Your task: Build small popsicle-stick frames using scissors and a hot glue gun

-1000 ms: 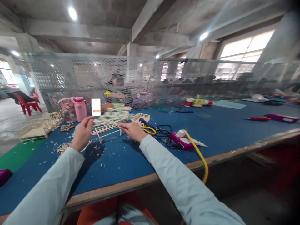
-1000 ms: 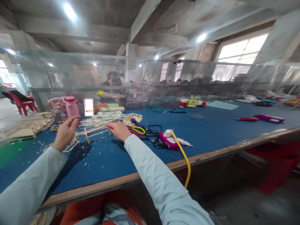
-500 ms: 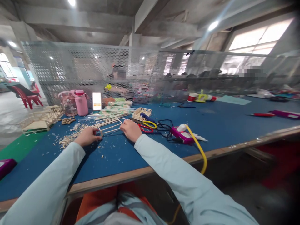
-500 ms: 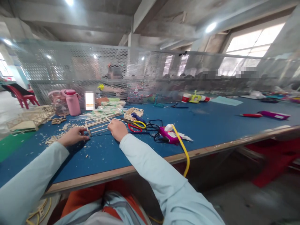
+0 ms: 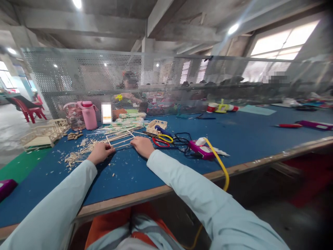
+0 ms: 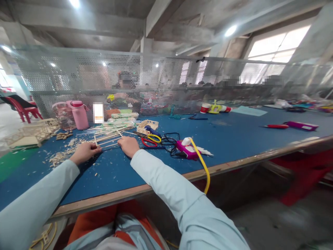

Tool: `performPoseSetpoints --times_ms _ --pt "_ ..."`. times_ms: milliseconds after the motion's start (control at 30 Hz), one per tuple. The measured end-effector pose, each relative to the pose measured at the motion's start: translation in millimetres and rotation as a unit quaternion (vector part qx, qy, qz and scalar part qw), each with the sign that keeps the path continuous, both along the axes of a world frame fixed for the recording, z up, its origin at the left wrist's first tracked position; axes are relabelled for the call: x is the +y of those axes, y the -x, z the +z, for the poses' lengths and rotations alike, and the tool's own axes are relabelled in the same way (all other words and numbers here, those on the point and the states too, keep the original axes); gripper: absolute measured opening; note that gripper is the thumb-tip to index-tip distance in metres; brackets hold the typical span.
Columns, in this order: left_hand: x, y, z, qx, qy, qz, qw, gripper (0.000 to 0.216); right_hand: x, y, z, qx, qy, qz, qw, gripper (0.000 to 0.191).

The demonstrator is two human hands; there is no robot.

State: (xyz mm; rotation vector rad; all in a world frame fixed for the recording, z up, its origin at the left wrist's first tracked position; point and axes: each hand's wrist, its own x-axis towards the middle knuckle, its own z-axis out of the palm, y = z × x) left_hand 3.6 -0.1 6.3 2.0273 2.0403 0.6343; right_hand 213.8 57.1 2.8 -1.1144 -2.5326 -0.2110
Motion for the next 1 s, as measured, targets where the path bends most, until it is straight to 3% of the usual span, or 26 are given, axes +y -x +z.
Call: performPoseSetpoints --times_ms 100,200,267,400,467,567,733,1000 --pt "0.5 2.0 0.3 -0.018 -0.011 0.007 1.000 0.035 1.1 -1.7 0.1 0.091 0.012 -0.013 0.996 0.021" --pt "0.8 6.6 1.2 -0.042 -0.031 0.015 0.999 0.036 9.2 -3.8 -1.7 0.241 0.055 -0.058 0.967 0.030" --pt "0.7 9.3 1.9 -0.056 -0.037 0.015 0.998 0.036 18.2 -3.4 -5.8 0.321 0.133 -0.052 0.936 0.039" --pt "-0.9 10.7 3.2 -0.081 -0.032 0.003 0.996 0.037 32.6 4.0 -16.7 0.398 0.343 0.054 0.849 0.054" --pt "-2.1 9.9 3.9 -0.090 -0.036 -0.003 0.995 0.038 34.2 7.7 -19.1 0.427 0.395 0.095 0.808 0.053" --pt "-4.1 8.4 5.3 -0.093 -0.059 0.007 0.994 0.038 30.9 8.0 -16.3 0.471 0.405 0.116 0.775 0.048" --pt "-6.7 6.4 7.0 -0.095 -0.089 0.012 0.991 0.037 23.0 -0.2 -5.5 0.515 0.388 0.159 0.748 0.046" --pt "-1.4 10.4 -0.4 -0.170 -0.029 -0.052 0.984 0.037 20.3 -2.7 -1.7 0.545 0.388 0.145 0.729 0.043"
